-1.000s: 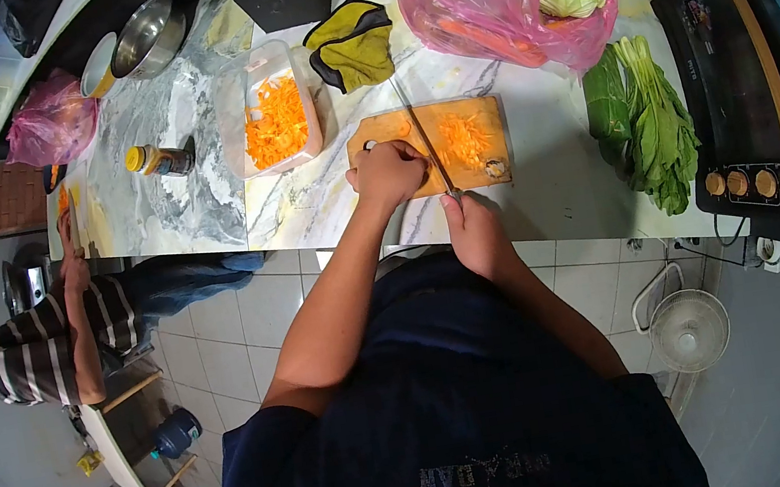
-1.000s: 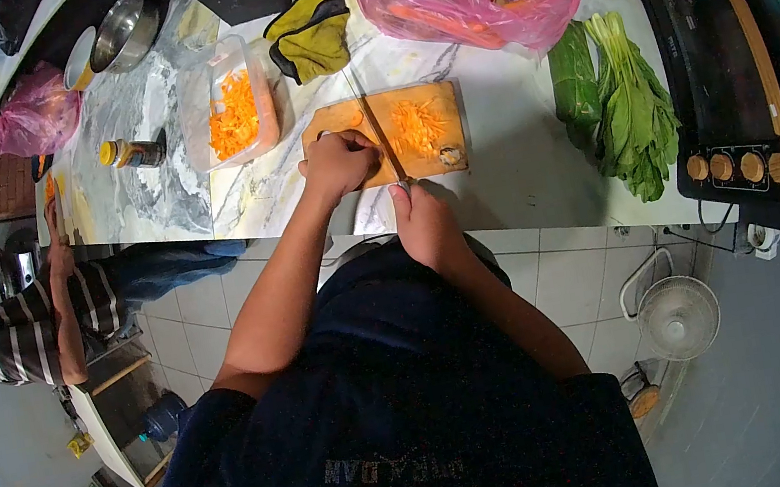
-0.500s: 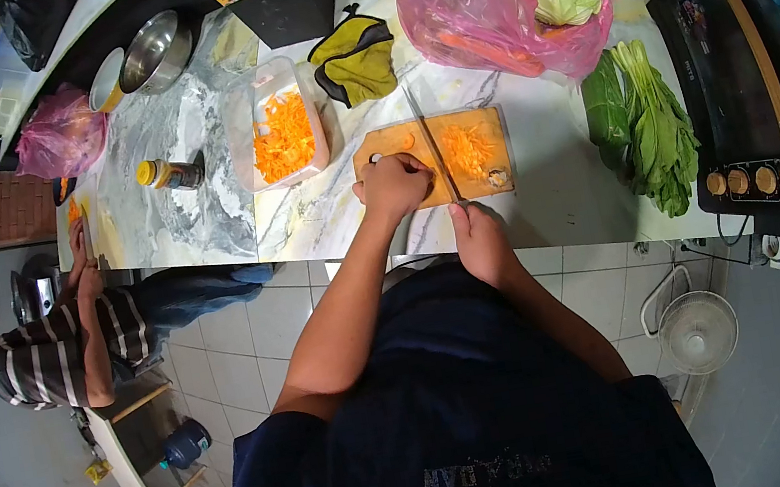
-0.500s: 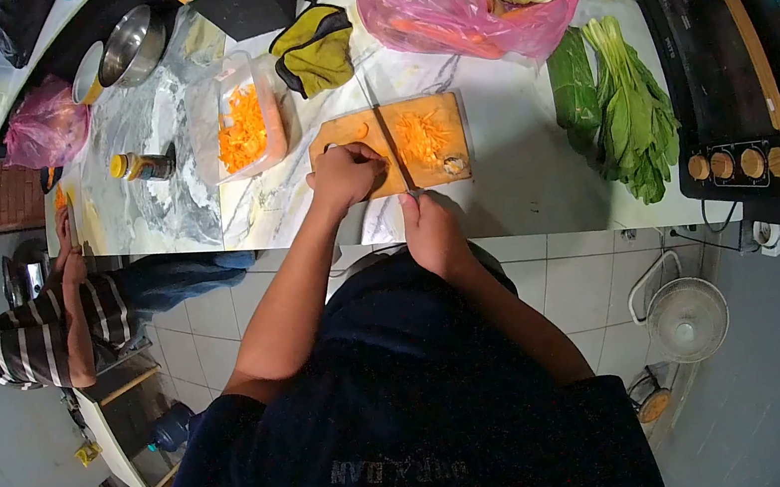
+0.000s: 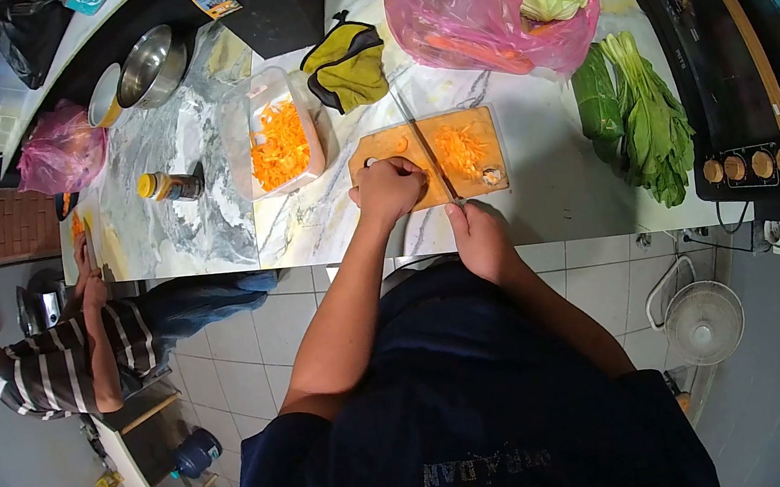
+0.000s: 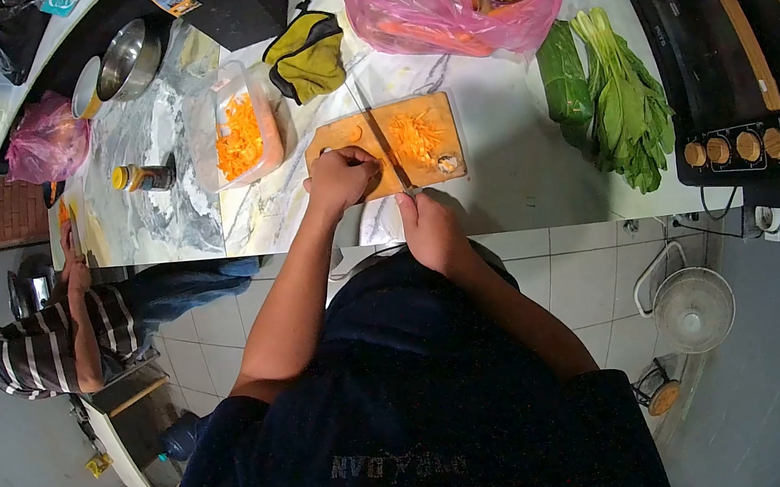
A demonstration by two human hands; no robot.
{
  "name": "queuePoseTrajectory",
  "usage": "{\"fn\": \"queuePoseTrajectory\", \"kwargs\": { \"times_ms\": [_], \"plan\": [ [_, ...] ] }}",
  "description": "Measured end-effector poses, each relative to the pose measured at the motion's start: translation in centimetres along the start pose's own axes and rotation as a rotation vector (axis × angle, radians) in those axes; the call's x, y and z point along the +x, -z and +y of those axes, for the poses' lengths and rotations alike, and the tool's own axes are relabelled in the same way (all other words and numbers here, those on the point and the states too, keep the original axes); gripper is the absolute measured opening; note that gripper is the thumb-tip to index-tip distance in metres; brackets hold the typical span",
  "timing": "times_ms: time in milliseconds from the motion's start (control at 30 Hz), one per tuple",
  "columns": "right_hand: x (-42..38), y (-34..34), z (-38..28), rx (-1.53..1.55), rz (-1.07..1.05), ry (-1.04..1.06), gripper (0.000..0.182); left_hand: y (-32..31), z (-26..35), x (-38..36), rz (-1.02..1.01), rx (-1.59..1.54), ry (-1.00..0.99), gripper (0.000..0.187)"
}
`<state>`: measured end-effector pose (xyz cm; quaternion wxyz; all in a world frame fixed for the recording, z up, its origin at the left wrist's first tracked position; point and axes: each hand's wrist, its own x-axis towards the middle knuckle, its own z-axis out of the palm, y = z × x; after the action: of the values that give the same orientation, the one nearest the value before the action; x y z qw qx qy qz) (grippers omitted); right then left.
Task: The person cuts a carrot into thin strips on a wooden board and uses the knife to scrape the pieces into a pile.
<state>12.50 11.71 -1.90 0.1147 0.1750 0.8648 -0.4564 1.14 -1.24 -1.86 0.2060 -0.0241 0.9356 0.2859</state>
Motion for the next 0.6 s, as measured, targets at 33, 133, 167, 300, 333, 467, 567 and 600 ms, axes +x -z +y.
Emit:
{"fn": "queuePoseTrajectory", "kwargs": {
  "times_ms": [33,133,167,300,333,467,567,600],
  "plan": [
    [0.00,0.06,-0.12,-0.009,-0.011,-0.006,0.045,0.15,0.07,0.11,-0.040,-0.012,0.027,0.024],
    [-0.04,0.21,-0.51,-0.014,-0.027,-0.004,0.045,0.17,0.01,0.18,-0.076,-0.016,0.051,0.024],
    [-0.04,0.24,-0.57,-0.010,-0.030,0.003,0.045,0.09,-0.02,0.22,-0.072,-0.008,0.047,0.024],
    [-0.03,-0.03,-0.44,-0.028,-0.029,0.032,0.045,0.26,0.13,0.17,-0.093,-0.017,0.058,0.024],
    [-0.07,0.02,-0.51,-0.025,-0.024,0.034,0.045,0.22,0.14,0.16,-0.091,-0.012,0.059,0.025],
    [0.02,-0.10,-0.37,-0.042,-0.025,0.035,0.045,-0.52,-0.42,0.33,0.013,0.020,0.003,0.023],
    [-0.12,0.29,-1.06,-0.091,-0.048,0.021,0.046,-0.43,-0.23,0.19,0.014,0.025,0.009,0.023],
    [-0.11,0.17,-0.97,-0.091,-0.048,0.024,0.046,-0.50,-0.25,0.16,0.016,0.025,0.009,0.023]
  ]
}}
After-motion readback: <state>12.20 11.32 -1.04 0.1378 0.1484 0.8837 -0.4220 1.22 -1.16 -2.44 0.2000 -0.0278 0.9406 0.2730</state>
